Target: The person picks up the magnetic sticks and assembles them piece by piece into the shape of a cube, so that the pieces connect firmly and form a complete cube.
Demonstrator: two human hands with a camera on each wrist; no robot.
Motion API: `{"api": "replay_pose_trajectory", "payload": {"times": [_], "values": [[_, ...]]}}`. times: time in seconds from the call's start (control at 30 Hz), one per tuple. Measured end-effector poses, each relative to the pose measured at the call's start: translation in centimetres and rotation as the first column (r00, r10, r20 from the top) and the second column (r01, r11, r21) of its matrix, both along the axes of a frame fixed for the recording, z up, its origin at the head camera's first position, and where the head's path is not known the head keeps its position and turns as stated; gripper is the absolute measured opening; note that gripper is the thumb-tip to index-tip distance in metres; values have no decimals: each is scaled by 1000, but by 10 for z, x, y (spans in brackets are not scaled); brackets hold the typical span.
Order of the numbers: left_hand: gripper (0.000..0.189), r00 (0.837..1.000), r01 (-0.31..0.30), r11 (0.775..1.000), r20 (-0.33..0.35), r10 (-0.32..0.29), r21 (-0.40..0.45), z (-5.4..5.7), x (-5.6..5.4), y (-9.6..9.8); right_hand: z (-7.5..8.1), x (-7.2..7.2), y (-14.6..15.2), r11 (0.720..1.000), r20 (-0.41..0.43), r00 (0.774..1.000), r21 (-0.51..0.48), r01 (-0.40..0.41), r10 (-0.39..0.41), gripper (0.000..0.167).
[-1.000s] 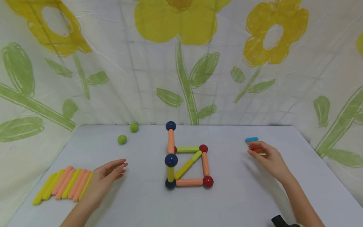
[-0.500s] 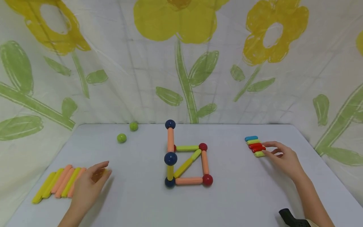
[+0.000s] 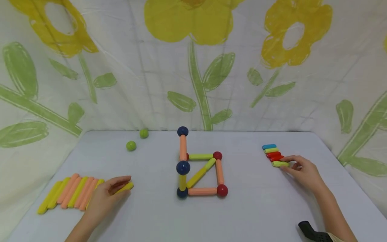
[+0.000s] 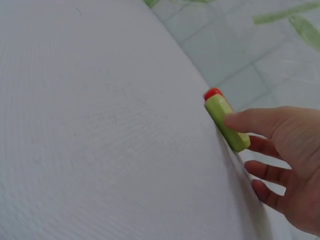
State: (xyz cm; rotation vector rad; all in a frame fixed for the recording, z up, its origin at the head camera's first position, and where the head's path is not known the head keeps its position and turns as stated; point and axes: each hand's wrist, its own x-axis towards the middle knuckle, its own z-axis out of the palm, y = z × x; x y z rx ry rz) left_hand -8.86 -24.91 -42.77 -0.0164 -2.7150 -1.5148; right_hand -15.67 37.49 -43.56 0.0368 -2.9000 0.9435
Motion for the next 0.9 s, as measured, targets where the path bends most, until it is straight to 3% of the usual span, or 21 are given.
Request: {"api": "replay_pose_trajectory", "payload": {"times": [0.13,0.63,0.9], "values": [[39,999,31,999,15,-31,-13,1,0,2,-2,0,-3,1000,8,1000,4,-14,14,34],[27,998,59,975,-16,-64,-213,-1,-1,5,4,-1,-12,999,38,998,3,-44,44,34],[29,993,122,989,9,-122,-86,5,3,25,7,-1,-37,996,25,996,-27,-87,88,32]]}}
